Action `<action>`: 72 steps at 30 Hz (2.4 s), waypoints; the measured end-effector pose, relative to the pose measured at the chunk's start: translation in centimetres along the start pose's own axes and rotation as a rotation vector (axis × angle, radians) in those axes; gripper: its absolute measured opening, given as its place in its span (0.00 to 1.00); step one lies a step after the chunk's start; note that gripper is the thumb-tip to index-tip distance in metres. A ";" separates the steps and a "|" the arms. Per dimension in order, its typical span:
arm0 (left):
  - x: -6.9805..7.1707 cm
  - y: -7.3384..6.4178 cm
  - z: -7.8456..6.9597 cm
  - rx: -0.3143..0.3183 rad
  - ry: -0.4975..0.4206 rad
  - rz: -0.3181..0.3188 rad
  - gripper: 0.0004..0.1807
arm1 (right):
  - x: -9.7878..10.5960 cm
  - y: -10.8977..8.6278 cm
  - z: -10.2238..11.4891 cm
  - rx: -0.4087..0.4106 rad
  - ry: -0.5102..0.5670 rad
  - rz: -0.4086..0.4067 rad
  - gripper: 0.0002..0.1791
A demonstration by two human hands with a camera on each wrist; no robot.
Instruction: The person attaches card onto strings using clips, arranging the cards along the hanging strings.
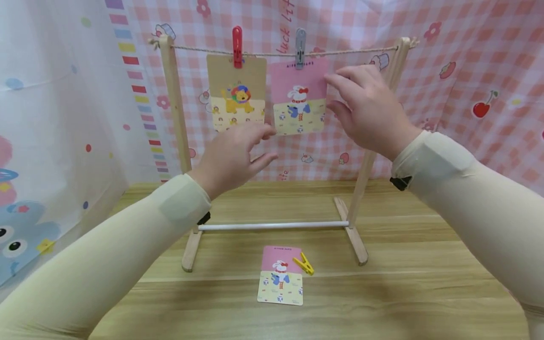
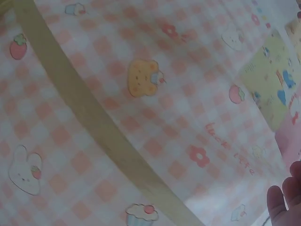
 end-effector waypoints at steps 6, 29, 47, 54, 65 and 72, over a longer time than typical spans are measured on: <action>-0.7 -1.4 0.8 0.008 0.008 0.058 0.26 | -0.9 -1.6 0.2 0.013 0.011 0.006 0.25; -4.5 -7.2 2.5 0.168 -0.013 0.223 0.36 | -4.4 -8.6 2.4 0.042 0.089 0.095 0.25; -9.7 -11.9 2.7 0.328 -0.086 0.523 0.41 | -9.1 -15.8 7.2 0.064 0.152 0.454 0.23; -11.9 -13.5 2.3 0.441 -0.119 0.686 0.47 | -10.5 -18.2 9.5 0.124 0.169 0.626 0.23; -14.2 -14.7 1.8 0.461 -0.107 0.785 0.49 | -12.8 -20.9 12.0 0.097 0.406 0.860 0.18; -14.9 -15.1 1.5 0.479 -0.085 0.828 0.50 | -13.3 -21.1 12.9 0.051 0.454 0.947 0.18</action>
Point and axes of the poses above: each hand's wrist, its own y-axis towards the middle knuckle, its own x-axis out of the back of the hand, z = x × y, the point moved 2 cm from there along y, towards the middle knuckle, and after that the axes turned 14 degrees about -y, right-handed, at the moved point
